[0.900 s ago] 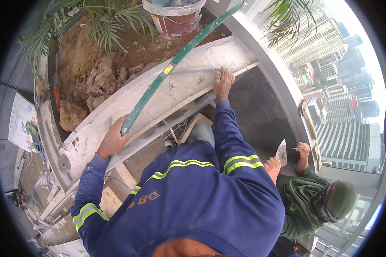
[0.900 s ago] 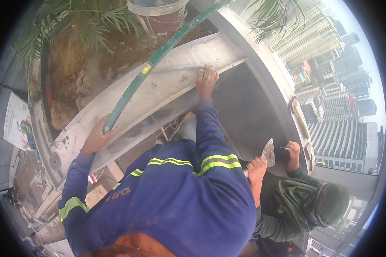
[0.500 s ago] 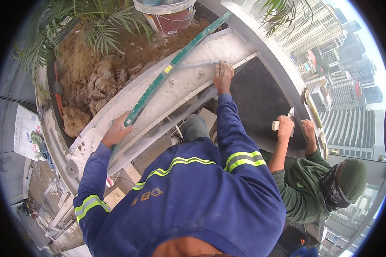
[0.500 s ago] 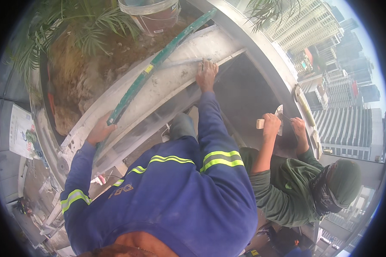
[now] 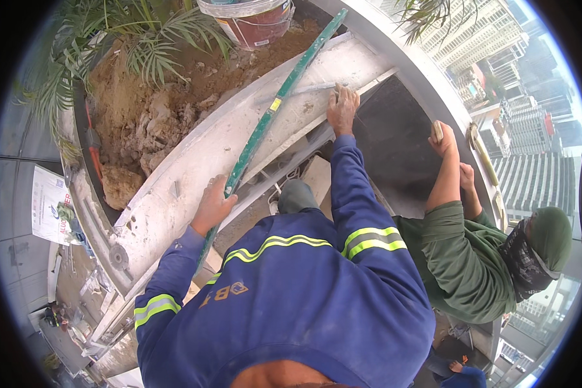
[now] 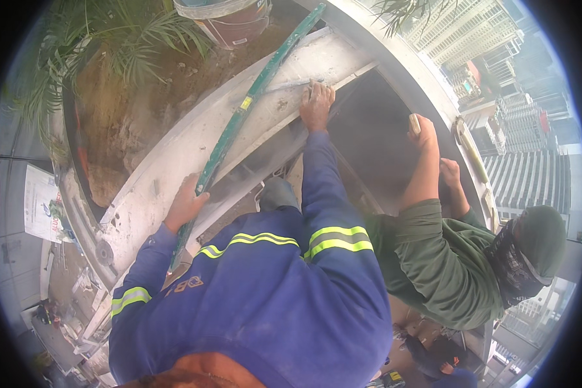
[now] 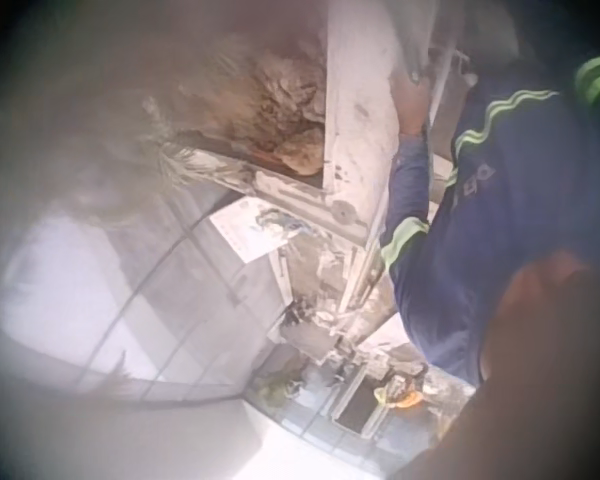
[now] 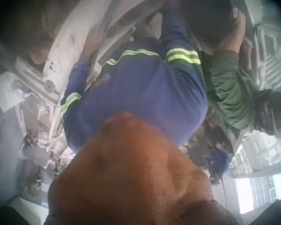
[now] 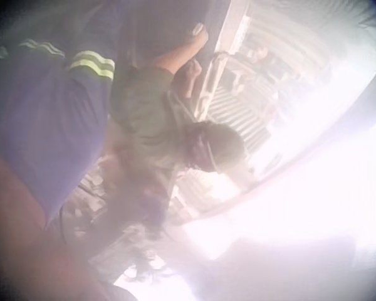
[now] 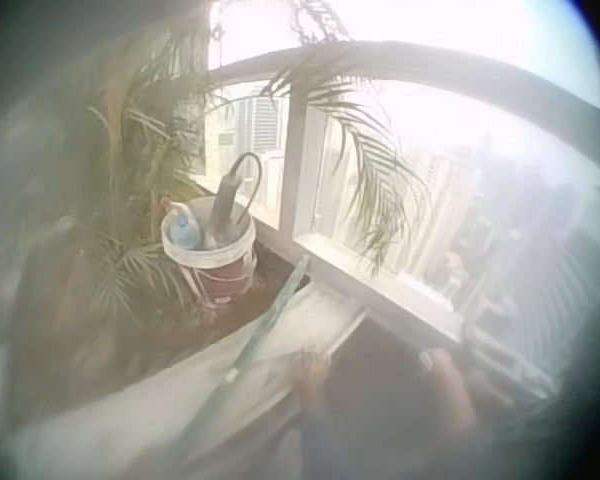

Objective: The person uses a spirit level and a tape measure to check and record dimensions along a curved concrete planter edge. They repeatedly reposition the level and measure different sections of the planter rim while working on a high-rise balcony.

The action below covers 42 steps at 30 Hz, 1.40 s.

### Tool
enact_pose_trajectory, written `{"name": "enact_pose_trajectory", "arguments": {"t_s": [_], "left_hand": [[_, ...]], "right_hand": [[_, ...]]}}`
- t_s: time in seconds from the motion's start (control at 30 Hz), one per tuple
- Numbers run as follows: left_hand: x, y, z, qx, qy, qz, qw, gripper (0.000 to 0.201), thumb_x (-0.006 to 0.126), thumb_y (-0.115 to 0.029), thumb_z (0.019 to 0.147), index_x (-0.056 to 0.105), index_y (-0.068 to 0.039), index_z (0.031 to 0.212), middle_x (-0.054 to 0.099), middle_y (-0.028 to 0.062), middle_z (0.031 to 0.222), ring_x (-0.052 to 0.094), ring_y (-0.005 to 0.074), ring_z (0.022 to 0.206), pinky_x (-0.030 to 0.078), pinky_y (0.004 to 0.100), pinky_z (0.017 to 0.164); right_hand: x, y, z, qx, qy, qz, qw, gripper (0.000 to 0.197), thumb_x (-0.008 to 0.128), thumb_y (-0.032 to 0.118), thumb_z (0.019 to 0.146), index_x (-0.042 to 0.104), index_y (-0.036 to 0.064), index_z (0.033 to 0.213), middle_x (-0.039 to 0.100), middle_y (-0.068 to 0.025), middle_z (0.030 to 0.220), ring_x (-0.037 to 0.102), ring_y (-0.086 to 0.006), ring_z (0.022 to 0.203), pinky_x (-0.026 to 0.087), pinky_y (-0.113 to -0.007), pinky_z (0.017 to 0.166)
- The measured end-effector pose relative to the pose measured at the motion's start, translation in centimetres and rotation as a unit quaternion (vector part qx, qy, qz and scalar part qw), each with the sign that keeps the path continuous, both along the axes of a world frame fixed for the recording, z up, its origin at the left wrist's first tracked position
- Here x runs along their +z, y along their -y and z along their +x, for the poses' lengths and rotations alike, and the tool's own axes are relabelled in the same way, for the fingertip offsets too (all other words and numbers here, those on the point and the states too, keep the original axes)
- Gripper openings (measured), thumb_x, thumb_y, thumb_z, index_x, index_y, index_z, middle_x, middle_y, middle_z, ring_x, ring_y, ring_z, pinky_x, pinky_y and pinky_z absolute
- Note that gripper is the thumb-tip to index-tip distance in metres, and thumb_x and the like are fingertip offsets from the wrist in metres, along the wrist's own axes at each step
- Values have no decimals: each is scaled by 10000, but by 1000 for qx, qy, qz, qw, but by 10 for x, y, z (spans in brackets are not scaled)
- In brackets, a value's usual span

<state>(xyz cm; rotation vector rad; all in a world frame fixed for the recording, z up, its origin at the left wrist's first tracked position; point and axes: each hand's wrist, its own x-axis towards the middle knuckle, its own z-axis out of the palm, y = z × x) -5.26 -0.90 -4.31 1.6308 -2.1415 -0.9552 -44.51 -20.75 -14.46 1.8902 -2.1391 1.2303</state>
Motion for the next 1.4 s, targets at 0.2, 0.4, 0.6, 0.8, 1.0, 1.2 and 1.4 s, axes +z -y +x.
{"name": "enact_pose_trajectory", "arguments": {"t_s": [0.2,0.4,0.6,0.8,1.0,1.2,1.4], "left_hand": [[-5,-9,-5,40,-6,15,999,629,649,-184,855,469,56,1408,568,297,1315,544,478,1220,434,510,1048],[15,-6,-8,80,-59,48,994,681,704,-324,904,488,56,1427,594,283,1333,584,417,1231,461,475,1028],[23,-18,55,201,-206,169,943,630,707,-413,939,579,19,1379,679,150,1162,639,187,1056,514,348,901],[9,-43,99,267,-90,105,954,450,660,-374,987,686,9,1221,673,72,894,611,142,797,509,311,758],[-25,-70,114,341,-75,102,931,379,598,-326,1034,706,33,1088,641,60,824,545,126,699,460,295,653],[-33,-56,104,362,-32,59,930,360,577,-298,1044,692,37,981,593,86,729,527,151,663,441,329,623],[-42,-53,100,341,36,64,937,367,580,-287,1038,643,43,891,543,142,679,517,191,631,432,367,606]], "right_hand": [[-7,1,0,2,-8,-1,1000,390,638,208,955,616,64,1317,663,-120,1211,552,-287,1257,248,-512,1212],[-8,0,-4,9,-7,-6,1000,393,647,225,966,612,66,1324,676,-100,1207,571,-271,1242,242,-521,1218],[-8,-2,0,26,2,-20,999,370,615,191,991,603,45,1332,683,-112,1220,587,-278,1227,238,-521,1207],[-8,-4,-1,17,7,-18,1000,372,612,157,982,604,45,1336,686,-118,1224,597,-280,1212,238,-517,1202],[4,-5,7,14,35,0,999,368,600,142,975,620,50,1331,684,-124,1247,592,-286,1235,221,-507,1215],[3,-5,5,18,33,5,999,374,567,116,974,618,44,1337,682,-137,1251,585,-309,1242,207,-505,1223],[9,-4,7,0,19,-7,1000,346,520,94,987,641,40,1306,704,-104,1174,578,-289,1203,286,-457,1176]]}}
